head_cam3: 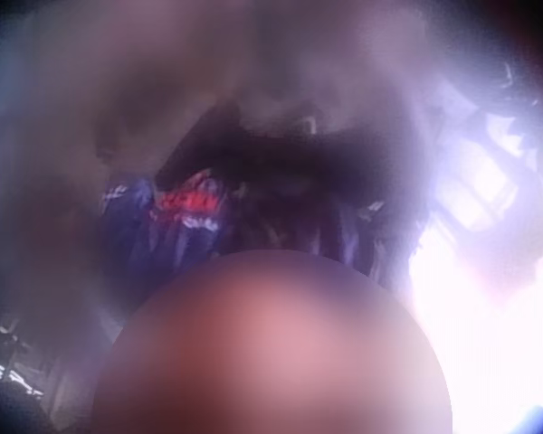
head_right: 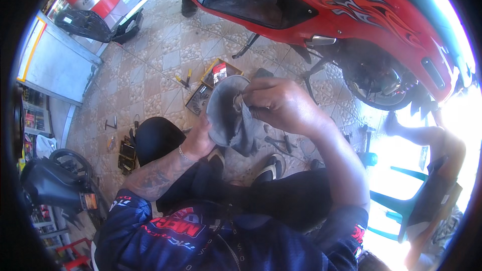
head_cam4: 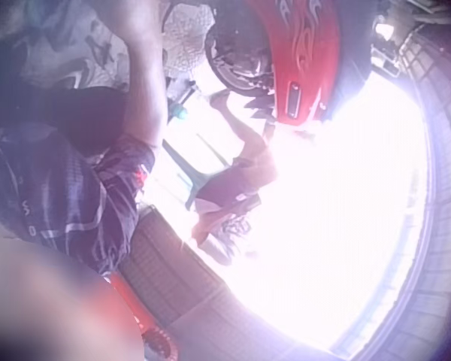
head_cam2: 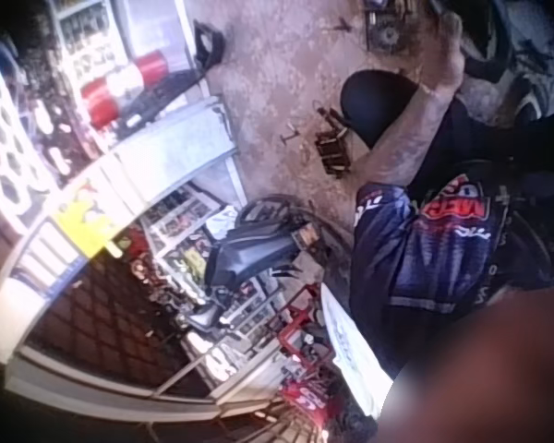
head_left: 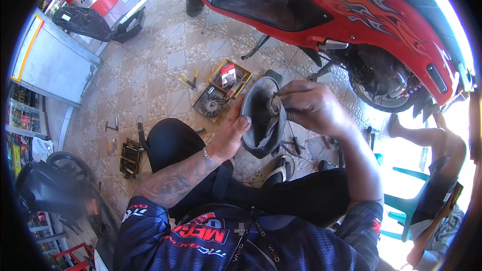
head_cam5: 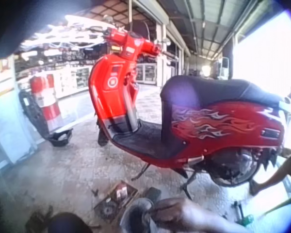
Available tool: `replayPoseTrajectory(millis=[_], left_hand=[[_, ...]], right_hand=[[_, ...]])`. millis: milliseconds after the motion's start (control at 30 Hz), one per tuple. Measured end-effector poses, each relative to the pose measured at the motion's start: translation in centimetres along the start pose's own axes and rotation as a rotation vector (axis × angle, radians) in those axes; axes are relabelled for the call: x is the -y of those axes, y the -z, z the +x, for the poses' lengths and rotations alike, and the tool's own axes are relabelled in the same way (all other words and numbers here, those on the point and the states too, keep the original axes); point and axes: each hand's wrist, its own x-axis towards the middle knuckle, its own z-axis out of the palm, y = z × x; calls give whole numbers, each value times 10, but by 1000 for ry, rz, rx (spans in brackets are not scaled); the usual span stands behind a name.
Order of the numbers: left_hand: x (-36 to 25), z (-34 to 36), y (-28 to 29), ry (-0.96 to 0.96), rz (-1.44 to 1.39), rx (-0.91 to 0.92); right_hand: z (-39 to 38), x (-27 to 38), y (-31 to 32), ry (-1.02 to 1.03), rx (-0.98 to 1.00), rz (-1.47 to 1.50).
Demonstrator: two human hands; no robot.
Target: The person sits on the floor in a workshop and cleans a circular metal scooter part with a cloth. They then use a screwdriver to adjust or remove a small internal component from the part.
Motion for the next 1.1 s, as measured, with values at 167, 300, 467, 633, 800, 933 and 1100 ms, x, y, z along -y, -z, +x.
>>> replayPoseTrajectory(millis=[167, 300, 467, 633, 800, 933, 1100], left_hand=[[-2, 8, -5, -9, -218, -44], [-13, 7, -6, -40, -204, -93], [-18, 8, -2, -70, -240, -75], [-11, 6, 3, -58, -303, -110], [-15, 10, 0, -100, 178, -227], [-2, 12, 4, -20, 203, -238], [10, 14, 12, 62, 145, -239]], right_hand=[[-2, -10, -25, 40, -265, 5], [0, 0, -52, -82, -440, 1], [1, -4, -68, -108, -509, -63], [-8, -17, -67, -137, -402, -101], [0, -11, -64, -147, -465, 91], [1, -15, -71, -138, -432, 286], [-4, -28, -76, -238, -452, 418]])
